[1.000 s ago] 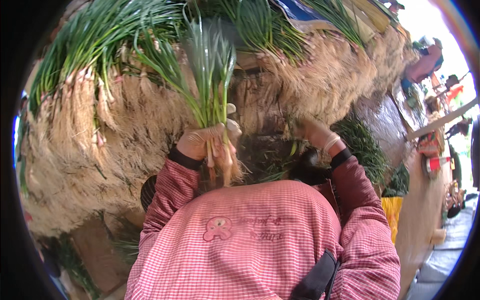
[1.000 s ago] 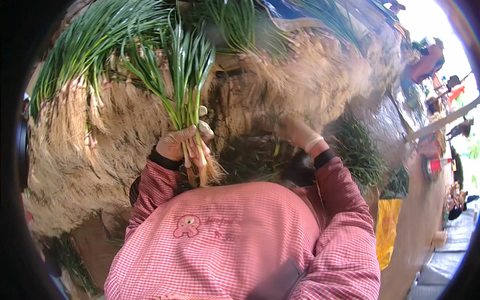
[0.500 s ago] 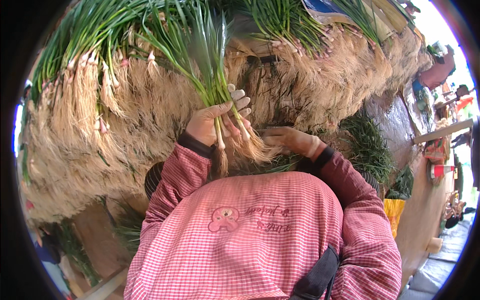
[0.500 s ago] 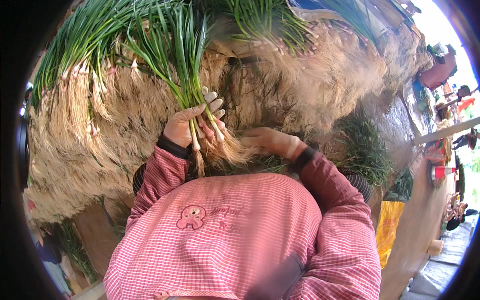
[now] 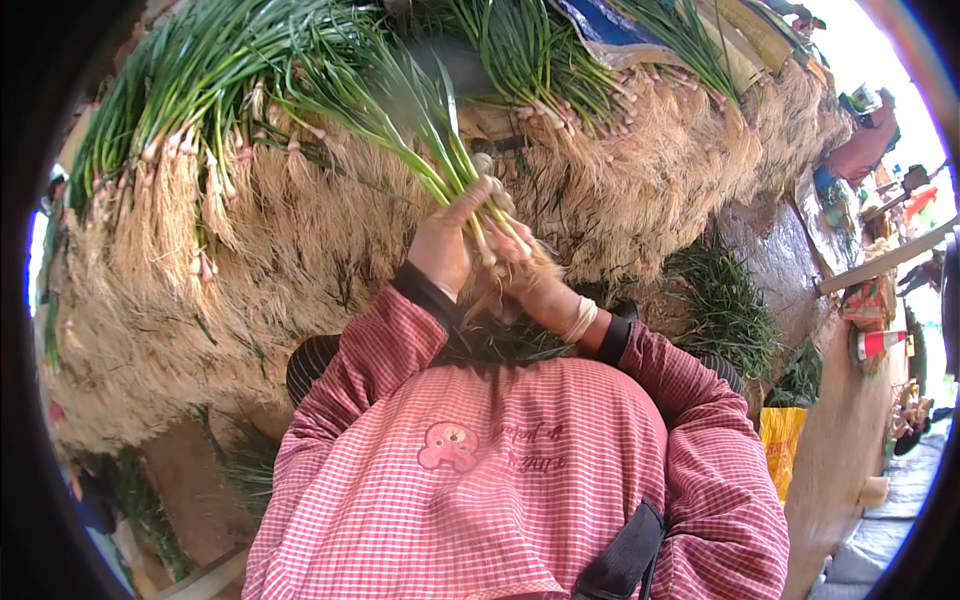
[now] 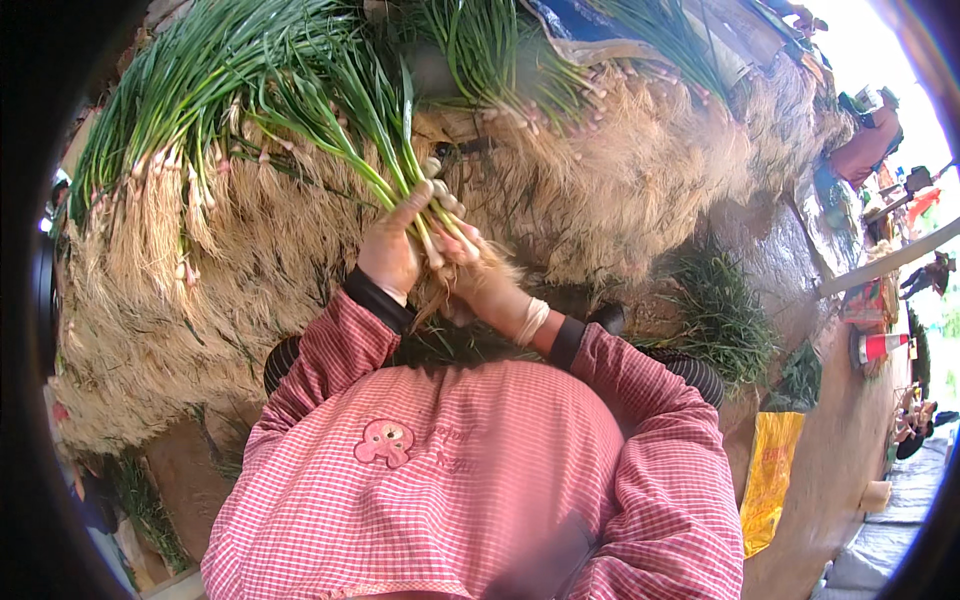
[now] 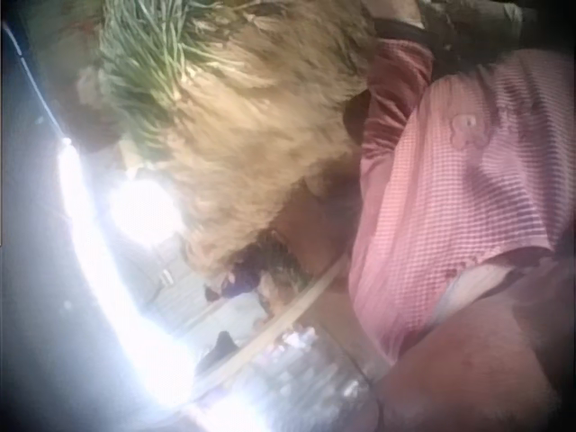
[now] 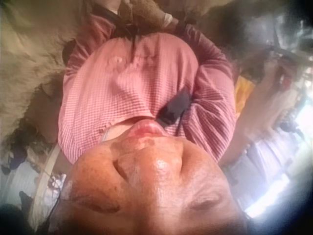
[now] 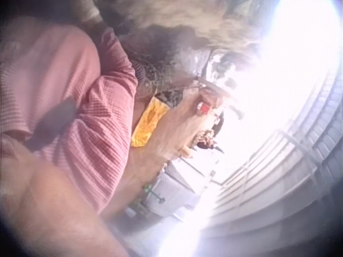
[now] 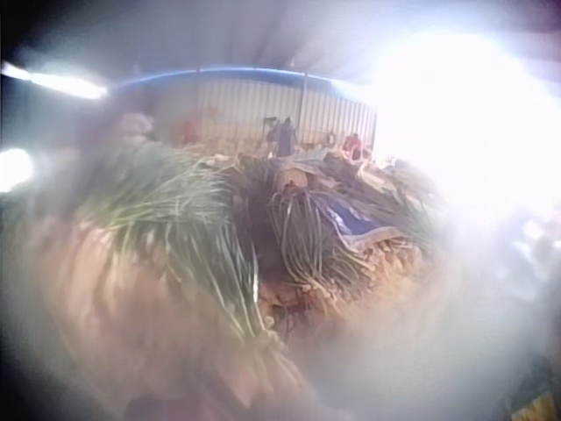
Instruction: The person gathers bunches of green onions from a large pile, removes individual pieces to form uniform bundles, and places the bundles into a designated area.
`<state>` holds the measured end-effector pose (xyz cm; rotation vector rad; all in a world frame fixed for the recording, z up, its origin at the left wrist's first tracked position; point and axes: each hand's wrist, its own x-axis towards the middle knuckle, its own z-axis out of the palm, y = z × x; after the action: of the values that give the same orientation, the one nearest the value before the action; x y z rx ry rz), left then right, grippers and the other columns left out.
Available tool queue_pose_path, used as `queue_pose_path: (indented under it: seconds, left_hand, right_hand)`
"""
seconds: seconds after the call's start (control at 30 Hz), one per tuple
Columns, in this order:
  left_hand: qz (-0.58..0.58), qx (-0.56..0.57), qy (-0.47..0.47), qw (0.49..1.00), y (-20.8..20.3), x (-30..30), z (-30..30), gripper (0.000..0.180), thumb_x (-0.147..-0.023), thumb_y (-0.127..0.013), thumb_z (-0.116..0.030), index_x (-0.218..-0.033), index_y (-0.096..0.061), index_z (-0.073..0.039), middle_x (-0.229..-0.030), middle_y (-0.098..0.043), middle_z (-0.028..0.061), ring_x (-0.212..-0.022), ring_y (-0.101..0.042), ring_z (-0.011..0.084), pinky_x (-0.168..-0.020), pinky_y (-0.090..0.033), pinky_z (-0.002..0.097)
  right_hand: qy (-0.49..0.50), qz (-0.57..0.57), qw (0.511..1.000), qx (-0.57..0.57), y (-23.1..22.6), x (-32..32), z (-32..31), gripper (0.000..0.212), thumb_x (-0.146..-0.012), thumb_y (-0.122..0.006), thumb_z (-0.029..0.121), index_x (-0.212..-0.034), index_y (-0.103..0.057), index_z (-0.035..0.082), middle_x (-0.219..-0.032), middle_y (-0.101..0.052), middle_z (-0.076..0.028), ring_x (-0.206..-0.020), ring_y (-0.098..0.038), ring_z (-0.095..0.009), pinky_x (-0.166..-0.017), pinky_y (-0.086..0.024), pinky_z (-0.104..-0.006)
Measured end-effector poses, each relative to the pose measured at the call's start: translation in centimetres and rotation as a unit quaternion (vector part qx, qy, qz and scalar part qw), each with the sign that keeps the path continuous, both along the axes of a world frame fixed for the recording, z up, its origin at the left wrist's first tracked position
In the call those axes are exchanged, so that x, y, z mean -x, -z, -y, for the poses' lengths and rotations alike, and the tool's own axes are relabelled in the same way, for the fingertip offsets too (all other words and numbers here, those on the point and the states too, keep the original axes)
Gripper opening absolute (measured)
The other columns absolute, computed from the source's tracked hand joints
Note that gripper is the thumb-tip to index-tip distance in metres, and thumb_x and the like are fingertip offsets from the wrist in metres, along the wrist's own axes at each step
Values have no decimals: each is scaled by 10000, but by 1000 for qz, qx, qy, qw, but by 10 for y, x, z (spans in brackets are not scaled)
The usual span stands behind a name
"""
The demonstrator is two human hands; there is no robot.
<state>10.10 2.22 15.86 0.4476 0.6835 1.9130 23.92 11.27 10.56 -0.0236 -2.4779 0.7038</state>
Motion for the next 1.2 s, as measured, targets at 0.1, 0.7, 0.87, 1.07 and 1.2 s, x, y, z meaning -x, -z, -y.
queue_pose_path:
  seconds: [0.1,0.7,0.87,1.07,1.2]
  left_hand:
    - [-70,20,-30,997,0,1,8,172,-934,-633,-164,-1056,-595,-49,-838,-654,66,-715,-658,213,-637,-598,354]
    - [-80,155,-80,981,0,33,49,379,-925,-651,-248,-1227,-567,-35,-729,-588,26,-463,-546,114,-418,-512,240]
    - [-120,101,-85,984,-24,19,38,508,-978,-538,-230,-1443,-421,-62,-1118,-665,101,-745,-662,141,-507,-561,226]
    - [-87,159,-31,983,-14,16,37,350,-984,-556,-291,-1241,-584,-54,-926,-700,65,-624,-657,148,-475,-538,254]
    - [-62,145,-54,986,3,20,37,263,-978,-574,-283,-1084,-645,-53,-848,-690,67,-588,-638,137,-455,-526,250]
  right_hand:
    - [-23,179,923,-341,-20,-5,-22,465,-925,-533,164,-1388,-507,128,-1450,-416,-137,-1309,-398,-280,-1104,-329,-417]
    - [-6,-118,838,532,-134,70,-193,304,-964,-596,242,-1193,-654,50,-908,-677,-41,-867,-636,-139,-680,-522,-262]
    - [88,131,913,377,-89,65,-139,234,-959,-602,263,-1079,-631,65,-757,-621,-25,-627,-581,-98,-561,-497,-255]
    - [79,117,989,44,-69,34,-19,262,-914,-655,362,-914,-630,100,-727,-648,-35,-579,-611,-144,-601,-548,-307]
    - [26,20,997,-66,-45,25,-13,301,-940,-596,390,-807,-588,119,-665,-606,-43,-580,-622,-188,-571,-539,-348]
